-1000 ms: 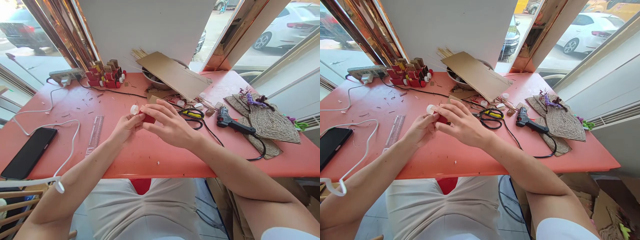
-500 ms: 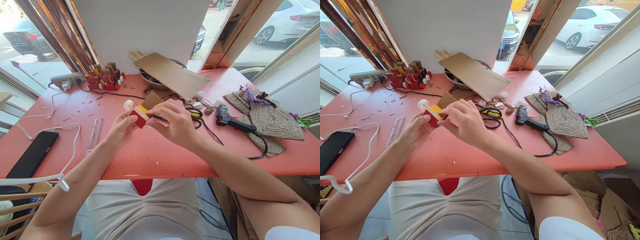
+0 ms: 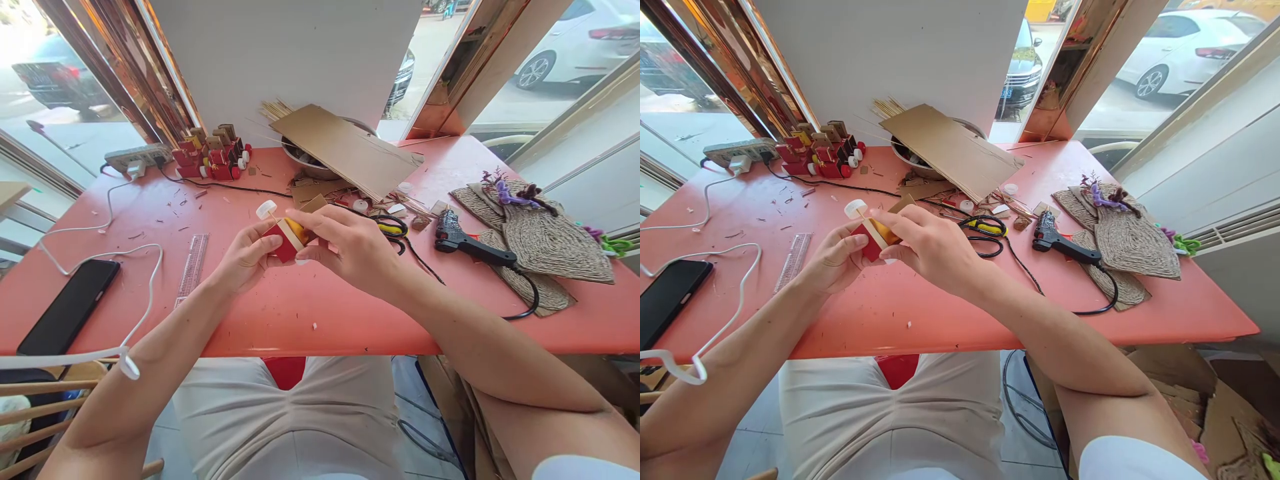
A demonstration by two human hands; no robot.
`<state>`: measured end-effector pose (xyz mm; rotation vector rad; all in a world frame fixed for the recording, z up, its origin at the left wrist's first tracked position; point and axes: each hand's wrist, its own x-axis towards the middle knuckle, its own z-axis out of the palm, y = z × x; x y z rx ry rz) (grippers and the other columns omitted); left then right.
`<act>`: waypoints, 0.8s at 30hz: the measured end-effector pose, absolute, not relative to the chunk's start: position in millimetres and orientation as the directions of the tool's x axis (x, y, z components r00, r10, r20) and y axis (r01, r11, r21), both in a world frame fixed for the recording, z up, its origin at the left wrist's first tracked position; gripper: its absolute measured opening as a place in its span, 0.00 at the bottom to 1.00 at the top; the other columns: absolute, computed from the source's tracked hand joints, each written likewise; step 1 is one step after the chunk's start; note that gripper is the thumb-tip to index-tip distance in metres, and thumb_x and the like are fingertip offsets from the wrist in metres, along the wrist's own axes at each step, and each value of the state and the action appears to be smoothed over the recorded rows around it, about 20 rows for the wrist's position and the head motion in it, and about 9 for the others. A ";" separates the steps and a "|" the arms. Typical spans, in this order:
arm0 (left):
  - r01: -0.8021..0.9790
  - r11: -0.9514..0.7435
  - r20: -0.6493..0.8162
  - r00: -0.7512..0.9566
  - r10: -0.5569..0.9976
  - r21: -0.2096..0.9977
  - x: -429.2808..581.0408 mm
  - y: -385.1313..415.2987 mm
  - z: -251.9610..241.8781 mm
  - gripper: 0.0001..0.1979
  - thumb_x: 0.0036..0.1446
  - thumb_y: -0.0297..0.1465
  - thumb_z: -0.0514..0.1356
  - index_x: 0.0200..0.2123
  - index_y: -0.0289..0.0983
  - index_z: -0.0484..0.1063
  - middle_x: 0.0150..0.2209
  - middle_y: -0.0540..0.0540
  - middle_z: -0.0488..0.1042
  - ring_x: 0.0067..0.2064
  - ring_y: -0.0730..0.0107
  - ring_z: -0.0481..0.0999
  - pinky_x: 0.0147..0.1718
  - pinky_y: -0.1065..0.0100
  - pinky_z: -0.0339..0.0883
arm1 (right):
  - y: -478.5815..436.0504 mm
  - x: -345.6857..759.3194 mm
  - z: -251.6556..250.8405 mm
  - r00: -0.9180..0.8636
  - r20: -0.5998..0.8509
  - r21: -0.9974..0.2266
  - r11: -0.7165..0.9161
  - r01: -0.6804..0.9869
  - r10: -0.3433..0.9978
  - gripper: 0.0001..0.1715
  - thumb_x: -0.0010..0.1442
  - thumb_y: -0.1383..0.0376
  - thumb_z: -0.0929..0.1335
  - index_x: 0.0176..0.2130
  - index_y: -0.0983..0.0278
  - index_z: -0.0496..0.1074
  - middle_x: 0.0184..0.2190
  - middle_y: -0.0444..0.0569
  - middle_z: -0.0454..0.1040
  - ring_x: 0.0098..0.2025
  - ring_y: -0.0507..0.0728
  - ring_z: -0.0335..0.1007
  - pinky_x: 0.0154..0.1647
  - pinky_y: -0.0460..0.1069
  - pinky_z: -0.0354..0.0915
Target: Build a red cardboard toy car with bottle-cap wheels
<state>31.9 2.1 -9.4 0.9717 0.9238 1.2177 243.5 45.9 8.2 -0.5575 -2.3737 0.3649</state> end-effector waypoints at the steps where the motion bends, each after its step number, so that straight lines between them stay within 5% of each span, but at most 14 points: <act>1: -0.311 0.086 -0.048 0.127 0.991 0.947 31.9 2.1 -8.8 0.24 0.39 0.42 0.82 0.37 0.36 0.84 0.35 0.44 0.86 0.36 0.62 0.85 0.36 0.65 0.85 | 46.4 244.1 9.4 -0.701 0.530 -0.404 0.869 0.285 0.477 0.26 0.76 0.54 0.69 0.67 0.59 0.76 0.47 0.54 0.80 0.41 0.57 0.78 0.42 0.50 0.75; 12: -0.315 0.104 -0.050 0.175 0.983 0.943 31.3 0.9 -6.2 0.24 0.37 0.43 0.84 0.33 0.36 0.84 0.33 0.45 0.84 0.29 0.69 0.81 0.31 0.68 0.81 | 45.2 244.8 13.1 -0.745 0.492 -0.420 0.872 0.250 0.450 0.25 0.75 0.59 0.69 0.66 0.61 0.75 0.47 0.55 0.78 0.44 0.60 0.77 0.44 0.51 0.76; 24: -0.296 0.059 -0.010 0.164 0.986 0.953 31.1 -0.3 -9.4 0.25 0.42 0.48 0.82 0.36 0.37 0.85 0.34 0.44 0.84 0.33 0.65 0.82 0.33 0.66 0.82 | 44.4 241.9 13.2 -0.734 0.492 -0.448 0.859 0.247 0.467 0.23 0.75 0.60 0.68 0.65 0.60 0.74 0.47 0.55 0.78 0.45 0.61 0.77 0.48 0.53 0.76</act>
